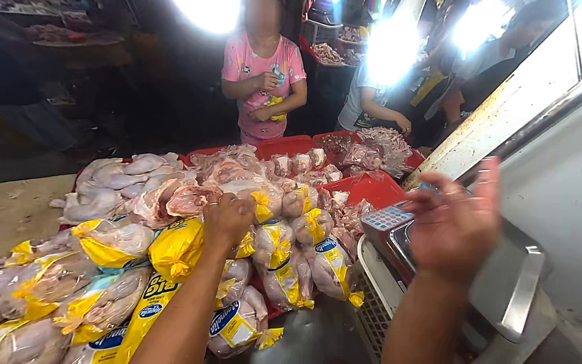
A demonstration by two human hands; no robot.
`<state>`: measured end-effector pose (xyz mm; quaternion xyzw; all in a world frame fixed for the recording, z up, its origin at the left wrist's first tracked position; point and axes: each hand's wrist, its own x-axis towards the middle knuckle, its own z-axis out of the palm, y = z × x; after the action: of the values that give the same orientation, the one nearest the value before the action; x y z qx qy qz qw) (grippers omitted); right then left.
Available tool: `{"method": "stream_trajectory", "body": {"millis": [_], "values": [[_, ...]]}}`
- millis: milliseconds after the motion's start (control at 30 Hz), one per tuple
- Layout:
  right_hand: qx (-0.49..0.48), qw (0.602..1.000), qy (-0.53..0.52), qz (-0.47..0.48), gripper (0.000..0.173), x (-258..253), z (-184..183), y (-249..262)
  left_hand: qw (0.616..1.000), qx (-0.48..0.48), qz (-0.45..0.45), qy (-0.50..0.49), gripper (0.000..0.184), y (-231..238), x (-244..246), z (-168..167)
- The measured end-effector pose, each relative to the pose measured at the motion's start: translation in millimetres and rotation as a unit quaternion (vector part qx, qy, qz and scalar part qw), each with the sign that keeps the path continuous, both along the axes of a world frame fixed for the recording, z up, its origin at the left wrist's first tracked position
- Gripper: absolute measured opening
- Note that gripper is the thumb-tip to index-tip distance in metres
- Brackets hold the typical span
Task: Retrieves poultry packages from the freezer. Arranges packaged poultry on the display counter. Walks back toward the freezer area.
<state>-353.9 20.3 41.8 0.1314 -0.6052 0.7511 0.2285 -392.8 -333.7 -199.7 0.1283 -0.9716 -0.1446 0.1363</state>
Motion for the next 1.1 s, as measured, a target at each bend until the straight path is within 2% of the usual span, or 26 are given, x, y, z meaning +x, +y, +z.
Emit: {"method": "stream_trajectory", "body": {"millis": [67, 133, 233, 300, 367, 433, 500, 1100], "values": [[0.068, 0.992, -0.088, 0.056, 0.075, 17, -54, -35, 1.0, 0.024, -0.002, -0.008, 0.038, 9, 6, 16], [0.227, 0.966, -0.118, 0.048, 0.078, 39, -127, -66, 0.999, 0.033, 0.002, -0.013, 0.035, 11, 14, 27], [0.51, 0.859, -0.013, -0.027, 0.065, 57, -226, -91, 1.0, 0.019, 0.007, -0.012, 0.036, 5, 13, 21], [0.606, 0.793, 0.015, -0.059, 0.07, 55, -268, -95, 1.0, 0.017, 0.008, -0.021, 0.038, 5, 9, 17], [0.661, 0.745, 0.028, -0.084, 0.072, 54, -294, -97, 0.999, 0.018, 0.013, -0.029, 0.039, 6, 8, 20], [0.696, 0.709, 0.043, -0.105, 0.069, 57, -306, -101, 0.999, 0.015, 0.017, -0.029, 0.039, 5, 9, 20], [0.712, 0.693, 0.037, -0.109, 0.069, 58, -306, -104, 0.999, 0.012, 0.02, -0.032, 0.04, 4, 8, 19], [0.73, 0.674, 0.022, -0.106, 0.066, 58, -306, -104, 0.999, 0.015, 0.018, -0.034, 0.039, 6, 9, 20]]}}
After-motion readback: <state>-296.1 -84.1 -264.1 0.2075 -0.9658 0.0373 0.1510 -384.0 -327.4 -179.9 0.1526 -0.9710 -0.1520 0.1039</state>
